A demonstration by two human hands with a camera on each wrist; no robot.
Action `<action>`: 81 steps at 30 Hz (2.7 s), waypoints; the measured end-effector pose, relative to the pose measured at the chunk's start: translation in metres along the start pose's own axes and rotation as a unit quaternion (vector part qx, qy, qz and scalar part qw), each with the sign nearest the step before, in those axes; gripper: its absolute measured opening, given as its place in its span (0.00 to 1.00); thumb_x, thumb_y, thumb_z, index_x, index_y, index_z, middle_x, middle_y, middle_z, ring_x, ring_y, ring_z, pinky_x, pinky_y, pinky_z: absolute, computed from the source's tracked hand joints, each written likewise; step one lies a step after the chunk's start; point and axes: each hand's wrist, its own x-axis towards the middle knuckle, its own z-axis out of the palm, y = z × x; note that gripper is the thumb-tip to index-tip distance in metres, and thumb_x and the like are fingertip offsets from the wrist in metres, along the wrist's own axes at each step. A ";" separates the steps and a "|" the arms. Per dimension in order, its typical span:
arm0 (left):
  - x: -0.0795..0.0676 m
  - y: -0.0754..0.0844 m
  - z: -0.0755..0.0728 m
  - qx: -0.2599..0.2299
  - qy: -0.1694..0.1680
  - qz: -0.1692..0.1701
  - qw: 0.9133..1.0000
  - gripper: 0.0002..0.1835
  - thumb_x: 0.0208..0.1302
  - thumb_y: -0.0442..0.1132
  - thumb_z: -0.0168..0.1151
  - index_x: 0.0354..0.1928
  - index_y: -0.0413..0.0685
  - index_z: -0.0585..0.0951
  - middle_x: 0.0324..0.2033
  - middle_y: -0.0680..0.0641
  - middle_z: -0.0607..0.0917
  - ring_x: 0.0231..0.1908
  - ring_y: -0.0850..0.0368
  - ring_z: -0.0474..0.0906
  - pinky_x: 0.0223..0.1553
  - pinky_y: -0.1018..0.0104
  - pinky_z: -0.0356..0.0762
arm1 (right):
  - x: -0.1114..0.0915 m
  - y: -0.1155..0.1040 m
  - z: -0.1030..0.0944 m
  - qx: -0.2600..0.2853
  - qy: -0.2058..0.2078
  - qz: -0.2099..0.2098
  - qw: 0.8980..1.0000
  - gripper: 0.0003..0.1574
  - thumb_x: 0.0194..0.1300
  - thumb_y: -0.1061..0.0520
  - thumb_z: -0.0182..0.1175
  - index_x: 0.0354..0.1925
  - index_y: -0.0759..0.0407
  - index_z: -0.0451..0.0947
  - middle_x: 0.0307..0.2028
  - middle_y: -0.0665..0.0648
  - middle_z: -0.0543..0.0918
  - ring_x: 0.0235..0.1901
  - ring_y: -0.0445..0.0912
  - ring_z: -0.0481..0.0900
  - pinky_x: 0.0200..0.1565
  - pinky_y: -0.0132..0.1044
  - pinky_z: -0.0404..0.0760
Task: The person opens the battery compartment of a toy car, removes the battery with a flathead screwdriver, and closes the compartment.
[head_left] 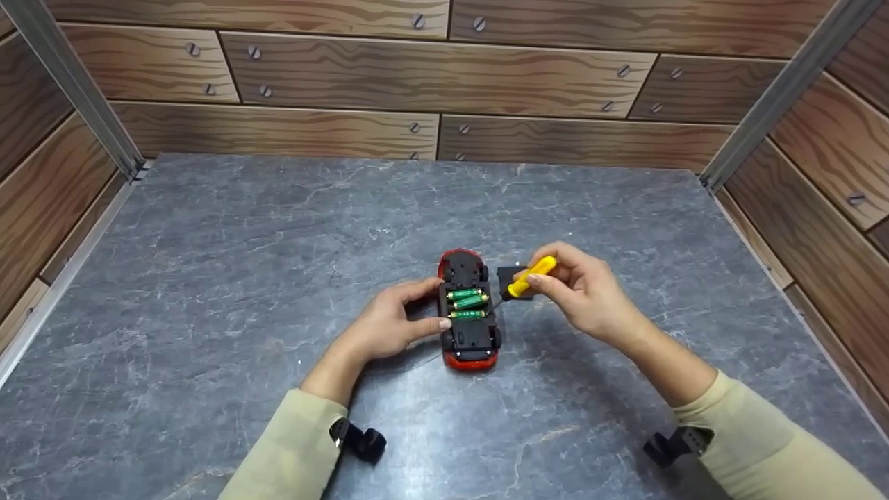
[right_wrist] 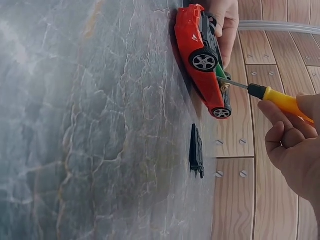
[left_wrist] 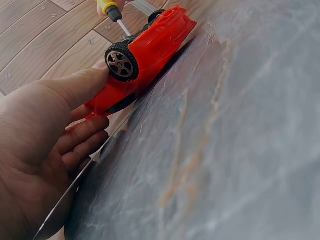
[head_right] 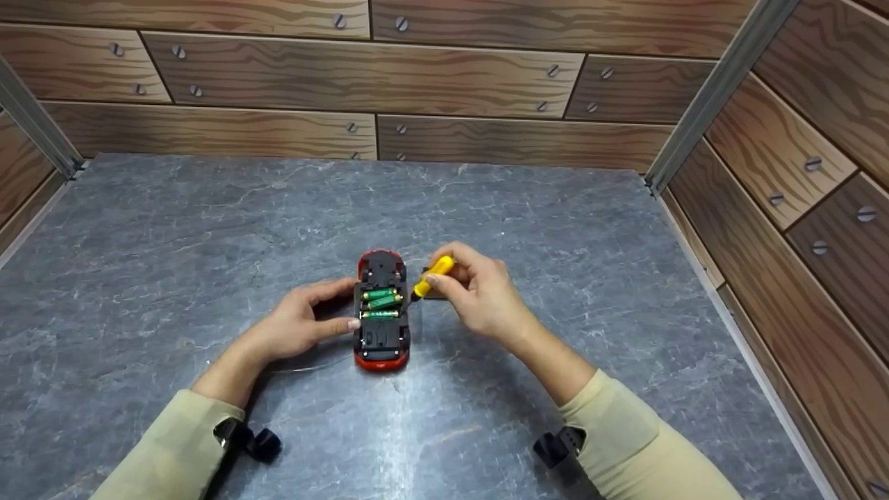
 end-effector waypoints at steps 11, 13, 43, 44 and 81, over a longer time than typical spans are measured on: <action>-0.001 0.001 -0.001 -0.006 -0.006 -0.027 1.000 0.38 0.64 0.46 0.78 0.75 0.55 0.76 0.72 0.44 0.77 0.73 0.44 0.69 0.77 0.44 0.58 | -0.005 0.009 -0.001 0.039 0.017 0.003 0.999 0.10 0.75 0.68 0.63 0.52 0.71 0.77 0.42 0.65 0.88 0.42 0.61 0.88 0.44 0.35 0.89; -0.001 0.001 -0.001 -0.004 -0.006 -0.030 1.000 0.39 0.63 0.47 0.78 0.76 0.55 0.75 0.72 0.44 0.77 0.73 0.44 0.69 0.77 0.44 0.58 | -0.005 0.011 -0.002 0.038 0.022 0.003 0.999 0.10 0.74 0.69 0.63 0.52 0.71 0.77 0.41 0.64 0.88 0.42 0.61 0.88 0.43 0.35 0.89; -0.001 0.000 0.000 -0.003 -0.004 -0.022 1.000 0.38 0.64 0.48 0.78 0.75 0.55 0.76 0.71 0.44 0.77 0.73 0.44 0.69 0.77 0.44 0.59 | -0.010 0.033 0.006 0.099 0.008 0.000 0.995 0.10 0.76 0.70 0.60 0.53 0.74 0.74 0.49 0.71 0.89 0.43 0.51 0.91 0.49 0.44 0.89; -0.001 0.000 0.000 -0.003 -0.005 -0.023 1.000 0.39 0.64 0.48 0.78 0.76 0.55 0.75 0.72 0.44 0.77 0.73 0.44 0.69 0.77 0.44 0.59 | -0.010 0.033 0.006 0.100 0.012 0.001 0.995 0.10 0.76 0.70 0.60 0.52 0.74 0.74 0.49 0.70 0.89 0.43 0.51 0.91 0.49 0.44 0.89; 0.001 0.001 -0.001 -0.003 -0.007 0.001 1.000 0.38 0.65 0.47 0.78 0.75 0.51 0.76 0.72 0.44 0.77 0.74 0.45 0.69 0.77 0.46 0.59 | -0.004 0.036 -0.053 0.084 0.097 0.042 0.991 0.09 0.77 0.63 0.62 0.53 0.65 0.78 0.43 0.57 0.91 0.44 0.46 0.91 0.45 0.34 0.86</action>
